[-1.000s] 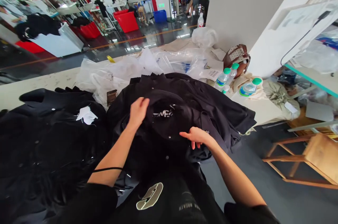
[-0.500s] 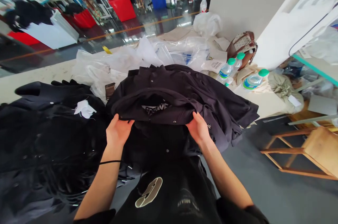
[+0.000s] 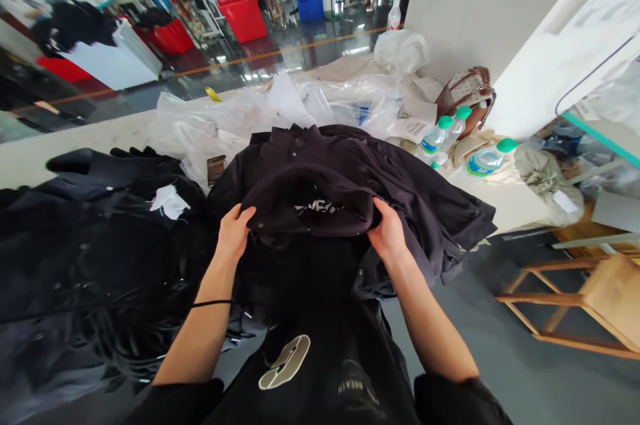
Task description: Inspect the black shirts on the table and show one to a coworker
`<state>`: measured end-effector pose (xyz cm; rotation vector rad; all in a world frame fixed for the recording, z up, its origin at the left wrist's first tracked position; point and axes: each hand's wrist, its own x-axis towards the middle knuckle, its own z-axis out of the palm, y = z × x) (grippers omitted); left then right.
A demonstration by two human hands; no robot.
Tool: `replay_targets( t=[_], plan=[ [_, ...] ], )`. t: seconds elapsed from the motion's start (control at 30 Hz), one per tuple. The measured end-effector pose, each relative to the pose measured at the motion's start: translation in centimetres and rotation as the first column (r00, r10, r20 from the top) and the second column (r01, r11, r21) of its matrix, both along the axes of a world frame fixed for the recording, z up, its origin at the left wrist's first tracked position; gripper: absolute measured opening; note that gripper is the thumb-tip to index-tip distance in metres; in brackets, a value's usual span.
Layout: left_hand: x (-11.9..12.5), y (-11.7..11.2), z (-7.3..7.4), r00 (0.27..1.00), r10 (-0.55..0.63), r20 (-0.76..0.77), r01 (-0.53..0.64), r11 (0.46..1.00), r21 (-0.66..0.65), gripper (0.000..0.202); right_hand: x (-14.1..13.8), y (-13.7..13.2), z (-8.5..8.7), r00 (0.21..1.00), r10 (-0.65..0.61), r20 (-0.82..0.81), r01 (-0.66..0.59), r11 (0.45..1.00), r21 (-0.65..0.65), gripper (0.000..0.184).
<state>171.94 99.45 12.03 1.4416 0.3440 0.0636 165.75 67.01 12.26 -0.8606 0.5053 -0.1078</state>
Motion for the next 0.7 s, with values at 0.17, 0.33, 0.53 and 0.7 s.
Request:
replay_targets(
  t=[0.17,0.33,0.53,0.7],
  plan=[
    [0.8,0.0,1.5,0.991,-0.132,-0.003,0.122,0.925,-0.359,0.026,1.9,-1.6,0.4,1.0,0.007,-0.01,-0.007,0.999,-0.032,0.022],
    [0.7,-0.4,2.4,0.984,-0.165,0.068,0.177,0.848,-0.5,0.021,2.9,-2.5,-0.1,0.997,0.075,-0.011,-0.075,0.997,0.016,0.017],
    [0.7,-0.6,2.7,0.984,-0.153,0.089,0.177,0.836,-0.52,0.017,3.5,-2.7,-0.7,0.996,0.09,0.014,-0.09,0.996,-0.005,0.014],
    [0.9,-0.2,2.7,0.988,-0.121,0.099,0.155,0.84,-0.519,0.018,4.0,-2.7,-0.6,0.992,0.126,0.004,-0.125,0.992,-0.019,0.019]
  ],
)
